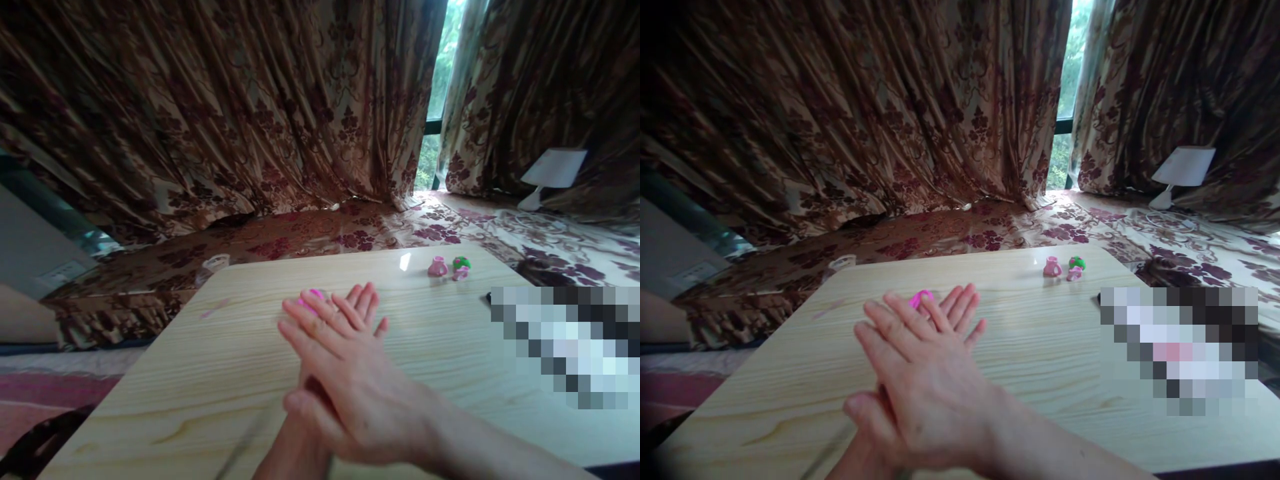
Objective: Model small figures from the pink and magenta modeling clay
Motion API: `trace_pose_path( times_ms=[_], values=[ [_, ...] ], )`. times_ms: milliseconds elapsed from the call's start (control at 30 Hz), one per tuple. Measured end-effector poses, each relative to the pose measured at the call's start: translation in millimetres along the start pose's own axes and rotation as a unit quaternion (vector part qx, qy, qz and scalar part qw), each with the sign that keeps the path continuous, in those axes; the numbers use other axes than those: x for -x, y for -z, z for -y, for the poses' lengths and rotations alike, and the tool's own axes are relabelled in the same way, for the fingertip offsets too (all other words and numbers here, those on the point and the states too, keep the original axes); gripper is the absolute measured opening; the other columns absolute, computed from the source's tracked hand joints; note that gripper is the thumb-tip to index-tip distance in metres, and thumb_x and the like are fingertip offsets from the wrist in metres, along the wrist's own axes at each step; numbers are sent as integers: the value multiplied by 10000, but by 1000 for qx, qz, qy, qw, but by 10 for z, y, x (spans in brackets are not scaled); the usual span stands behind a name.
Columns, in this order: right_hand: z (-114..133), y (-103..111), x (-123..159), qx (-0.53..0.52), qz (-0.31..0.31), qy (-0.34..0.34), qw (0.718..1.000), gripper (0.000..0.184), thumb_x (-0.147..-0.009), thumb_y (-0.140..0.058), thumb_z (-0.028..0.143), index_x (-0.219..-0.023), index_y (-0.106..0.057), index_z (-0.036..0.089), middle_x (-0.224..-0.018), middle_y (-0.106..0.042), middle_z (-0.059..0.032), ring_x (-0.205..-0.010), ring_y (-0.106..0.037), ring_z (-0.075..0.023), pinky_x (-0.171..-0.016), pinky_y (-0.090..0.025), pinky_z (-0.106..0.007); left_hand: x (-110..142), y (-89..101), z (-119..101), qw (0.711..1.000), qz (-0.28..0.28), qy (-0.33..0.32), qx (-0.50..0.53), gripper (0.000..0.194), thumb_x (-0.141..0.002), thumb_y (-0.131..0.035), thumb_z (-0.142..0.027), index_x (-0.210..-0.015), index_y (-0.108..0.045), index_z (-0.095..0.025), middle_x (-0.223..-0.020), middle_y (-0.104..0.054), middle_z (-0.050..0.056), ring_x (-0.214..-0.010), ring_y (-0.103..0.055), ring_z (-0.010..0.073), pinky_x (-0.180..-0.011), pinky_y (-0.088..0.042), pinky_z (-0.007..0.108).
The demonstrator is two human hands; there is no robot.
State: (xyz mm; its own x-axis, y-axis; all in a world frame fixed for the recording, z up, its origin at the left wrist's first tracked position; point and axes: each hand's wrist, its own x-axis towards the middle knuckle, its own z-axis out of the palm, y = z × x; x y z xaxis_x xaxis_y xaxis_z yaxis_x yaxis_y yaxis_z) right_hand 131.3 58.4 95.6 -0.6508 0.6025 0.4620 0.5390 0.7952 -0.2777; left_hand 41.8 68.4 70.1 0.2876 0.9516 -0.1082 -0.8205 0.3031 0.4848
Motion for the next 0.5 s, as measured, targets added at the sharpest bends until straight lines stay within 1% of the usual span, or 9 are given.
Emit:
trace_pose_path(
  times_ms=[67, 133, 167, 200, 267, 300, 367, 433, 500],
  values=[
    [-105, 0, -60, 6, -29, -52, 998, 588, -888, -367, 432, -1382, -290, 123, -1487, -191, -77, -1378, -58, -216, -1119, -73, -454, 36, 14, 74, 1000, 14, 11, 12, 456, -915, -266, -360, -1361, -331, -294, -1409, -391, 25, -1329, -278, 216, -1048, -318, 415],
    [-187, -21, -26, 11, -28, -79, 996, 525, -919, -309, 366, -1382, -288, 120, -1482, -210, -80, -1376, -89, -196, -1120, -83, -444, 47, 39, -5, 999, 35, 24, 32, 453, -920, -267, -310, -1358, -349, -229, -1394, -411, 66, -1308, -326, 196, -1058, -316, 370],
    [-187, -41, 20, 9, -16, -76, 997, 499, -927, -286, 319, -1385, -281, 120, -1481, -215, -73, -1375, -97, -182, -1123, -86, -430, 34, 52, -90, 998, 37, 18, 36, 456, -920, -272, -315, -1356, -353, -210, -1394, -409, 76, -1302, -339, 188, -1065, -306, 354],
    [-155, -65, 71, 4, 1, -63, 998, 493, -928, -284, 291, -1390, -268, 119, -1483, -210, -62, -1375, -93, -171, -1127, -87, -411, 6, 62, -183, 998, 38, 12, 38, 460, -917, -283, -327, -1353, -359, -199, -1395, -407, 83, -1297, -347, 200, -1073, -289, 382],
    [-34, -108, 133, -10, 17, -14, 1000, 512, -915, -316, 290, -1393, -261, 115, -1494, -174, -50, -1378, -62, -171, -1132, -88, -387, -74, 61, -320, 997, 48, -46, 26, 489, -911, -288, -375, -1354, -352, -177, -1398, -398, 100, -1300, -341, 213, -1084, -251, 426],
    [25, -120, 123, -16, 20, 11, 1000, 521, -906, -339, 318, -1386, -282, 123, -1493, -179, -42, -1379, -48, -179, -1134, -83, -386, -115, 48, -337, 996, 48, -67, 20, 488, -910, -283, -387, -1350, -357, -189, -1402, -396, 88, -1306, -330, 210, -1089, -231, 437],
    [66, -116, 23, -19, 5, 21, 1000, 531, -891, -367, 367, -1368, -327, 137, -1481, -225, -35, -1379, -44, -200, -1133, -64, -411, -165, 3, -264, 996, 34, -85, 24, 467, -908, -277, -412, -1325, -395, -239, -1390, -419, 43, -1310, -324, 196, -1095, -221, 423],
    [-23, -86, -109, -9, -45, -26, 999, 505, -898, -350, 357, -1354, -354, 141, -1463, -274, -42, -1376, -72, -204, -1129, -66, -433, -145, -43, -132, 997, 28, -72, 28, 426, -919, -263, -356, -1310, -414, -279, -1375, -440, 10, -1310, -324, 178, -1097, -231, 396],
    [-163, -60, -157, 1, -77, -83, 994, 474, -914, -301, 275, -1362, -337, 124, -1465, -265, -58, -1372, -104, -184, -1125, -109, -419, -76, -58, -70, 998, 23, -44, 34, 421, -923, -270, -303, -1311, -421, -244, -1355, -465, 33, -1306, -330, 179, -1099, -236, 377]
  ],
)
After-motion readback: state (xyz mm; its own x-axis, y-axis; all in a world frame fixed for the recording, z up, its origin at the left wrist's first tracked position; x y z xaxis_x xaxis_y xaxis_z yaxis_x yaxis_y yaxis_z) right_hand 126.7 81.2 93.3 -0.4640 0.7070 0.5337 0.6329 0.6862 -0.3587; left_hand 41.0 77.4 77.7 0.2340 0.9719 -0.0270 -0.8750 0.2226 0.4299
